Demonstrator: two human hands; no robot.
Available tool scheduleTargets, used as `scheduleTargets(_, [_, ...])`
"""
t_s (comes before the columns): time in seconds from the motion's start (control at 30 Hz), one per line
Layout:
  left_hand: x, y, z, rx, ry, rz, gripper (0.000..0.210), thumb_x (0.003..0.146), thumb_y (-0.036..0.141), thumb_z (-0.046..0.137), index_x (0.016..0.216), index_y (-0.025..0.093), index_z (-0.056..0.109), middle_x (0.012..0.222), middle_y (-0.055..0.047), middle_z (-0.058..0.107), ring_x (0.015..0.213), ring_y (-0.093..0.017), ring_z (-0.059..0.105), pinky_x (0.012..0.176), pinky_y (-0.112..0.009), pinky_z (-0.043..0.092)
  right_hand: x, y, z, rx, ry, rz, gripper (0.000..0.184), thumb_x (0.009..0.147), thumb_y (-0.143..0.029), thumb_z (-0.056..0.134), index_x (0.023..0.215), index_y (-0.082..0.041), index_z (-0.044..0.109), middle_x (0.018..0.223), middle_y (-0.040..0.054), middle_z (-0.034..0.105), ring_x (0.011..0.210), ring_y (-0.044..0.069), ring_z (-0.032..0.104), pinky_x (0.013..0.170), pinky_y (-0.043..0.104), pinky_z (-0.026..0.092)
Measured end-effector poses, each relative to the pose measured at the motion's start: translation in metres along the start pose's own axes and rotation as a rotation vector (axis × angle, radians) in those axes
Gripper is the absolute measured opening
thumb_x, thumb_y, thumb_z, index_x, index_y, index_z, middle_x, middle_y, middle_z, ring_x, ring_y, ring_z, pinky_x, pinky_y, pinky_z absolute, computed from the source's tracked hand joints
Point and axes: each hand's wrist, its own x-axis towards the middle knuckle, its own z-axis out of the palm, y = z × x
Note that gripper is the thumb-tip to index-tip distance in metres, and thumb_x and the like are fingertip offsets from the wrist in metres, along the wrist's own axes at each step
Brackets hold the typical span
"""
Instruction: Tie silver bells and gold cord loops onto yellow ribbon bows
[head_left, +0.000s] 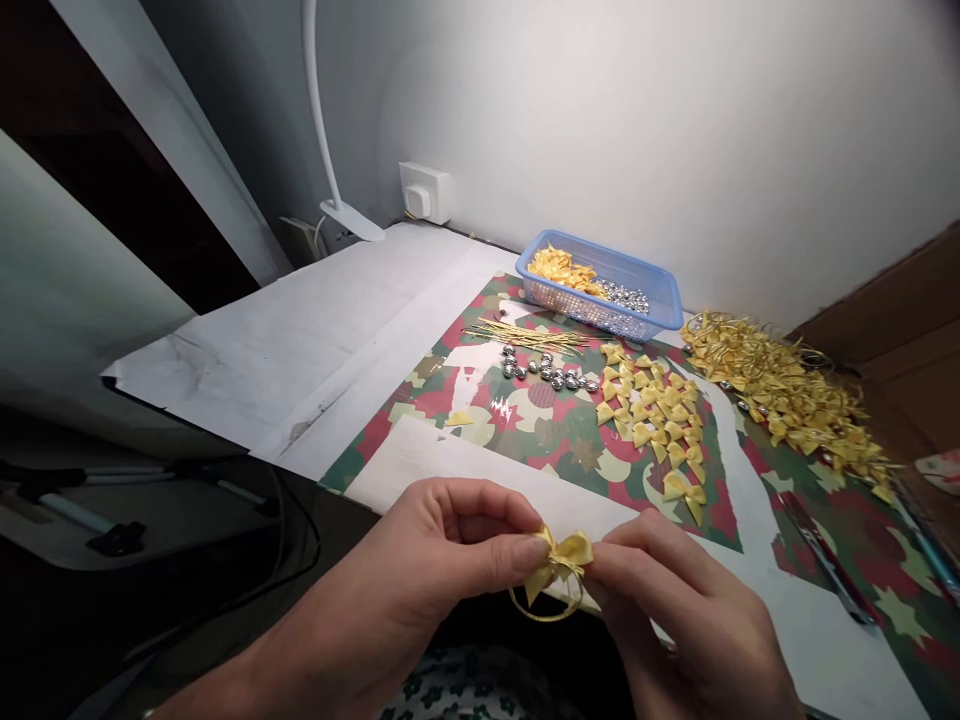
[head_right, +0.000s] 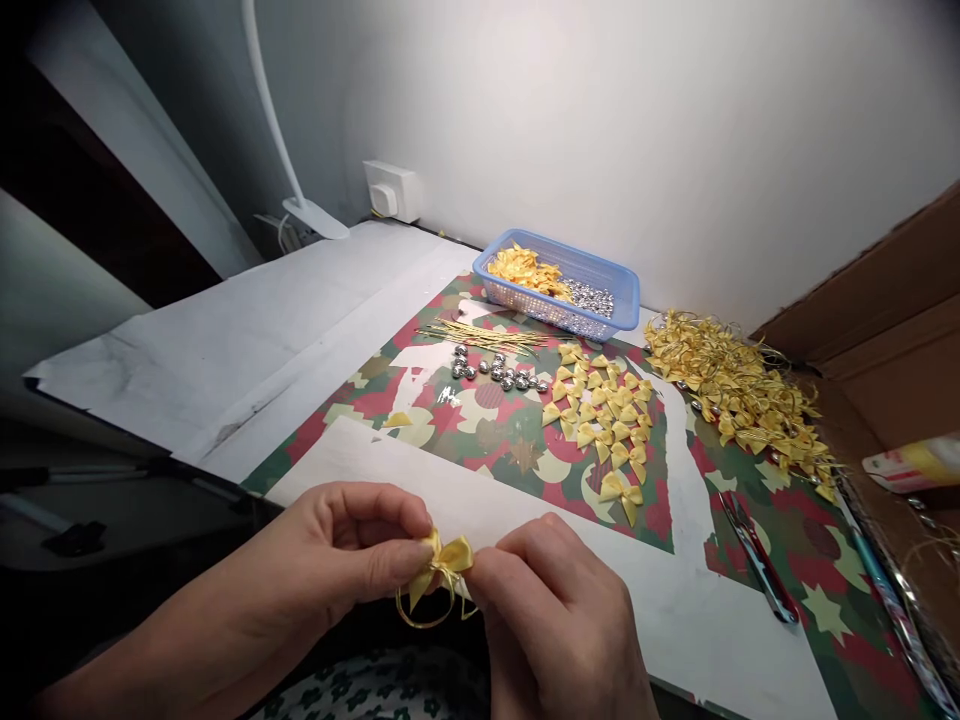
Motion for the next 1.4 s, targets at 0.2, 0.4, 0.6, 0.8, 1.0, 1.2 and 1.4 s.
scheduleTargets(0.2, [0.001, 0.0, 0.002, 0.0, 0.007, 0.038, 0.01, 0.071, 0.016, 0.089, 0.072, 0.021, 0.08, 0.07, 0.002, 0.076, 0.071, -0.013, 0.063, 0.068, -0.019, 0.048, 0.001, 0.001, 0.003, -0.01, 0.026, -0.02, 0.019, 0.091, 0.0, 0.058, 0.092, -0.019, 0.062, 0.077, 0.0034, 0.057, 0.066, 0.013, 0.05, 0.057, 0.028, 0.038])
scheduleTargets(0.4, [0.001, -0.008, 0.002, -0.014, 0.026, 0.106, 0.015, 0.068, 0.007, 0.086, 0.071, 0.021, 0.081, 0.068, 0.003, 0.077, 0.066, -0.011, 0.064, 0.064, -0.016, 0.05, -0.001, 0.0, 0.008, -0.014, 0.087, -0.025, 0.02, 0.09, 0.0, 0.059, 0.094, -0.019, 0.064, 0.076, 0.0036, 0.058, 0.064, 0.013, 0.048, 0.056, 0.028, 0.037])
scheduleTargets(0.6, [0.002, -0.012, 0.006, 0.044, 0.105, 0.189, 0.016, 0.064, 0.007, 0.088, 0.067, 0.022, 0.081, 0.066, 0.003, 0.079, 0.066, -0.013, 0.068, 0.064, -0.015, 0.054, -0.001, -0.006, 0.015, -0.128, 0.138, -0.032, 0.018, 0.09, -0.001, 0.058, 0.09, -0.019, 0.062, 0.074, 0.0031, 0.059, 0.065, 0.013, 0.05, 0.058, 0.028, 0.039])
scheduleTargets(0.8, [0.003, -0.017, 0.012, -0.018, 0.158, 0.26, 0.015, 0.061, 0.01, 0.09, 0.064, 0.022, 0.081, 0.064, 0.002, 0.081, 0.062, -0.013, 0.072, 0.061, -0.015, 0.057, -0.003, -0.008, 0.019, -0.086, 0.193, 0.216, 0.01, 0.095, -0.018, 0.062, 0.096, -0.028, 0.062, 0.077, -0.0055, 0.07, 0.064, 0.01, 0.066, 0.062, 0.019, 0.051])
scheduleTargets(1.0, [0.005, -0.014, 0.013, 0.018, 0.231, 0.35, 0.012, 0.067, 0.014, 0.087, 0.062, 0.024, 0.082, 0.063, 0.003, 0.082, 0.061, -0.012, 0.074, 0.06, -0.012, 0.059, -0.006, -0.008, 0.02, -0.129, 0.248, 0.298, 0.023, 0.1, -0.024, 0.055, 0.122, -0.032, 0.059, 0.096, -0.0051, 0.08, 0.077, 0.013, 0.079, 0.07, 0.02, 0.062])
scheduleTargets(1.2, [0.008, -0.019, 0.013, 0.165, 0.341, 0.559, 0.02, 0.068, 0.011, 0.081, 0.064, 0.03, 0.084, 0.065, 0.006, 0.083, 0.063, -0.014, 0.077, 0.06, -0.012, 0.059, 0.004, -0.022, 0.025, -0.538, 0.303, -0.063, 0.021, 0.099, -0.012, 0.055, 0.107, -0.028, 0.066, 0.097, 0.0003, 0.077, 0.073, 0.012, 0.077, 0.061, 0.018, 0.059])
scheduleTargets(1.4, [0.01, -0.013, 0.014, 0.221, 0.328, 0.56, 0.019, 0.07, 0.009, 0.077, 0.066, 0.027, 0.084, 0.067, 0.004, 0.083, 0.067, -0.017, 0.077, 0.063, -0.016, 0.06, 0.024, -0.016, 0.036, -0.496, 0.32, -0.362, 0.022, 0.101, -0.008, 0.046, 0.101, -0.013, 0.067, 0.09, 0.0131, 0.078, 0.078, 0.019, 0.076, 0.066, 0.027, 0.06])
